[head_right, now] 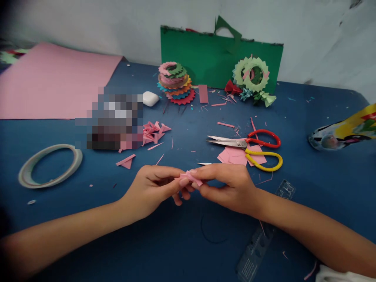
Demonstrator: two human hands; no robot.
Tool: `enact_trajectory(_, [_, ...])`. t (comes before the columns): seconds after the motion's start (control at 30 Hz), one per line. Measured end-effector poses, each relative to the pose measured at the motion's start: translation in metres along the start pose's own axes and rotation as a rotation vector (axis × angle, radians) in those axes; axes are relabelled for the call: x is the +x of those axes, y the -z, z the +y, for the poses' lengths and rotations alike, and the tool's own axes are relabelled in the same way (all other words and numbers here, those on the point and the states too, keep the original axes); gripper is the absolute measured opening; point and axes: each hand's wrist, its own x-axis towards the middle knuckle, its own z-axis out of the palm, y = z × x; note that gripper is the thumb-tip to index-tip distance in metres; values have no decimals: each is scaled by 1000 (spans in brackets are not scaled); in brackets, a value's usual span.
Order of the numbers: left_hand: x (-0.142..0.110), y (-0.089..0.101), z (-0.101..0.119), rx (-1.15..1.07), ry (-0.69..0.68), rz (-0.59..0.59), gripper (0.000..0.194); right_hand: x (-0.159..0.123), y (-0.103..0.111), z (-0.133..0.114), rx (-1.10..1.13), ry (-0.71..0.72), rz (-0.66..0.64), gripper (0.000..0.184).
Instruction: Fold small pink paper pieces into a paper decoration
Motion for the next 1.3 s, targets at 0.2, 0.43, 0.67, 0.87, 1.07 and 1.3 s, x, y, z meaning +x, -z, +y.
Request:
enact_trajectory(0.2, [1, 0, -3, 72, -10, 18, 17, -1, -9, -6, 173, -396, 50, 14])
enact_trajectory(0.43, [2, 1, -6, 77, 18, -23, 25, 0, -11, -2, 224, -481, 134, 10])
enact_trajectory(0.67, [2, 0, -8, 225, -59, -5, 22, -1, -16, -1, 134, -481, 159, 17])
enact_trajectory(0.87, [5, 8, -7, 590, -448, 34, 8, 1, -5, 1, 42, -281, 41, 28])
enact_trajectory(1.07, [10, 27, -6, 957, -924, 20, 14, 0, 13, 13, -230, 229, -137, 21])
enact_trajectory(1.3, [6, 32, -5, 1178, -1145, -4, 10, -2, 19, 16, -388, 458, -158, 17])
